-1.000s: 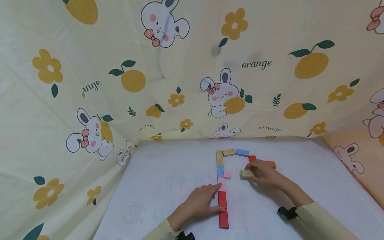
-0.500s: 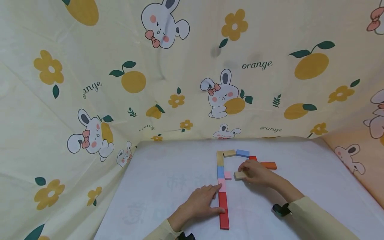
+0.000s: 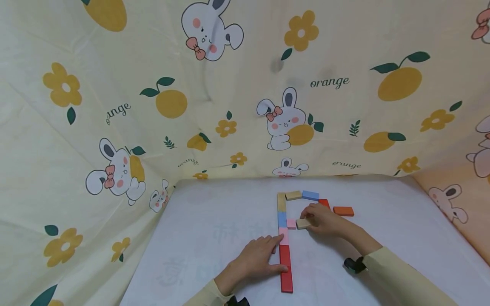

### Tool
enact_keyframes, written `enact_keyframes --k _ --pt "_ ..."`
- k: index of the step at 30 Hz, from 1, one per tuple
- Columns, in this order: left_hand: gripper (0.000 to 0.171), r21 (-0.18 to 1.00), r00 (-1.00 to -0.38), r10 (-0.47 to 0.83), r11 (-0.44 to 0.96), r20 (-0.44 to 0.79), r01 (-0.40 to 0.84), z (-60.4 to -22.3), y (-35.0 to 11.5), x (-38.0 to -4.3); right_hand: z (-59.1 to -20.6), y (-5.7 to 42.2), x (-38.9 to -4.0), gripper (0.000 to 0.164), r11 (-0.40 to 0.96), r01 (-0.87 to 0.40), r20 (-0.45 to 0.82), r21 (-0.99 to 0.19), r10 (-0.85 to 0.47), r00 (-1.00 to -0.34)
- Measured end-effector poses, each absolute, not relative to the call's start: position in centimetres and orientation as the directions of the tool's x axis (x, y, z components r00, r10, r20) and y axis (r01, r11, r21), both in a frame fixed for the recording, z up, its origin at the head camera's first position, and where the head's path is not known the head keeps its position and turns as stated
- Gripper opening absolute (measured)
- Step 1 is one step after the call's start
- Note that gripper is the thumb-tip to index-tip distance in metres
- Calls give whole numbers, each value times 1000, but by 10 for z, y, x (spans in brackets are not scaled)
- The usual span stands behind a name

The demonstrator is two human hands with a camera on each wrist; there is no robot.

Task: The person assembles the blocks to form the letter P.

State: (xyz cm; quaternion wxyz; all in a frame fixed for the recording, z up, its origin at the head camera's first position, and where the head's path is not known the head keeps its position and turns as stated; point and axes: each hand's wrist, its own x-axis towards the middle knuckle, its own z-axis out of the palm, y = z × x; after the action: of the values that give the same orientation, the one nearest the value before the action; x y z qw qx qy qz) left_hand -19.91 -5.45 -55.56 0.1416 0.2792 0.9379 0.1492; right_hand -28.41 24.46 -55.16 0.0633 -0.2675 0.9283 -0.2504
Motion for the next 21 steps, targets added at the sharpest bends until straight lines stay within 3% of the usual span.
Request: enact_keyframes --k 21 --pt "93 360 -804 567 798 -179 483 -558 -54 -200 -549 242 -284 33 730 -460 3 -505 -531 -847"
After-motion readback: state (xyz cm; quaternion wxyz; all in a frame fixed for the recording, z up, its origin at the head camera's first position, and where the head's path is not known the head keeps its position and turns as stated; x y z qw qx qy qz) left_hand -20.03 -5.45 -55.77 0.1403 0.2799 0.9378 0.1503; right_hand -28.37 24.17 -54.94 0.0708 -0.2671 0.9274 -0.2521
